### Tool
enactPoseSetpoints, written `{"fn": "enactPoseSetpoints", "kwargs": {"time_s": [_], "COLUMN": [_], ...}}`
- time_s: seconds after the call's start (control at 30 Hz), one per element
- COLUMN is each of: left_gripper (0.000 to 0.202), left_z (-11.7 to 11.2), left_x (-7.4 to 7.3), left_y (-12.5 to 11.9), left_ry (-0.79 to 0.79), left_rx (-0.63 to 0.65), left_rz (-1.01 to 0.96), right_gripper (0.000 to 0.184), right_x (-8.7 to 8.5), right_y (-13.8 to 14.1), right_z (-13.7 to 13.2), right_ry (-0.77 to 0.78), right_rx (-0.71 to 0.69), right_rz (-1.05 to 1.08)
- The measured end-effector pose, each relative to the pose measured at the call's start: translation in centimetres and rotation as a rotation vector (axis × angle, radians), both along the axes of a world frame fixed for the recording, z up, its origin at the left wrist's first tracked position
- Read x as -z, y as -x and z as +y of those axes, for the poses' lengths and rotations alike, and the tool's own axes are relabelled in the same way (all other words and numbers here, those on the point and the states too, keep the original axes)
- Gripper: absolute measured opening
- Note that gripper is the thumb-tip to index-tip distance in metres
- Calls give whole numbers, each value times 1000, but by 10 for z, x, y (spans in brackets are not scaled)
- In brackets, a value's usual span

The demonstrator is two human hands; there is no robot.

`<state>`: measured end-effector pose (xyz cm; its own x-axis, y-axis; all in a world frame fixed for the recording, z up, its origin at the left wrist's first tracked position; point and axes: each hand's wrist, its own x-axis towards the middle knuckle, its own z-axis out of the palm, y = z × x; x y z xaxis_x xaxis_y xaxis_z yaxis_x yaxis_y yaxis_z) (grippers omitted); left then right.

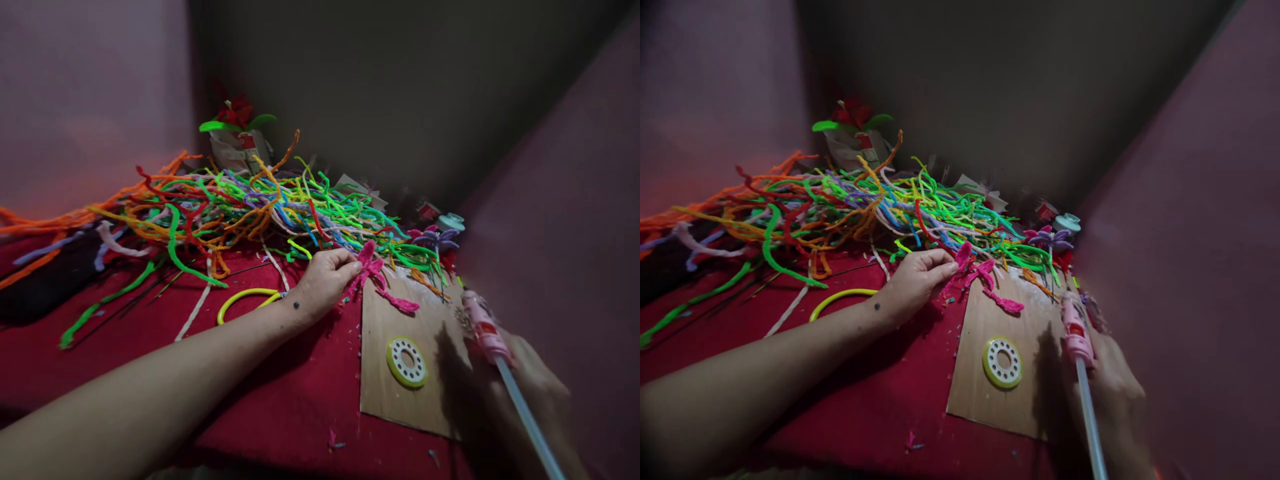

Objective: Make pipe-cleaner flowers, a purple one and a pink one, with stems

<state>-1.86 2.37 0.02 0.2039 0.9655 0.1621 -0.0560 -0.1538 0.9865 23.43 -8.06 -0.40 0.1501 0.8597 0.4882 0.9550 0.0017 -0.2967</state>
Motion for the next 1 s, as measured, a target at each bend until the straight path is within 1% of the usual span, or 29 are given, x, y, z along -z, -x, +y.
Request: {"fn": "enactPoseSetpoints", "kwargs": {"time_s": [0.03, 0.07, 0.1, 0.17, 0.23, 0.33, 0.4, 0.47, 0.53, 0.57, 0.6, 0.63, 0.67, 0.7, 0.73, 0.77, 0.87, 0.93, 1.0], "left_gripper": [21, 20, 20, 21, 21, 21, 20, 20, 19, 19, 20, 20, 21, 22, 22, 22, 22, 21, 21], "left_z": [-1, -1, -2, -4, -5, -6, -6, -6, -6, -5, -5, -4, -4, -3, -2, -1, 1, 2, 3], "left_x": [0, -1, -2, -4, -6, -8, -8, -7, -7, -6, -6, -6, -6, -6, -6, -6, -5, -4, -3], "left_y": [0, -1, -1, -2, -2, -2, -3, -3, -2, -2, -1, -1, 0, 0, 1, 1, 2, 2, 2], "left_ry": [4, 9, 16, 27, 32, 40, 40, 33, 25, 19, 12, 4, -5, -13, -20, -25, -43, -65, -88], "left_rx": [-1, -4, -6, -7, -7, -6, -5, -2, 0, -2, -5, -10, -17, -22, -28, -32, -41, -48, -57], "left_rz": [3, 4, 4, -1, -12, -32, -42, -45, -39, -35, -31, -28, -27, -25, -23, -18, -2, 0, 0], "right_gripper": [40, 42, 44, 48, 53, 57, 53, 45, 39, 35, 33, 31, 29, 28, 27, 27, 27, 25, 23], "right_x": [5, 9, 12, 14, 13, 6, 1, -5, -12, -15, -18, -21, -24, -27, -31, -34, -41, -41, -36], "right_y": [-6, -10, -14, -18, -20, -24, -27, -25, -18, -13, -6, 3, 12, 22, 32, 43, 74, 89, 97], "right_z": [-4, -7, -9, -8, -6, -6, -9, -11, -7, -3, 4, 13, 23, 34, 46, 58, 89, 105, 116], "right_ry": [97, 206, 285, 395, 439, 463, 442, 360, 222, 149, 119, 146, 206, 249, 276, 287, 392, 440, 446], "right_rx": [88, 168, 230, 266, 241, 175, 146, 150, 173, 165, 74, -30, -122, -189, -227, -231, -231, -233, -233], "right_rz": [-149, -243, -287, -323, -336, -355, -375, -391, -357, -315, -266, -227, -211, -236, -279, -313, -415, -471, -479]}}
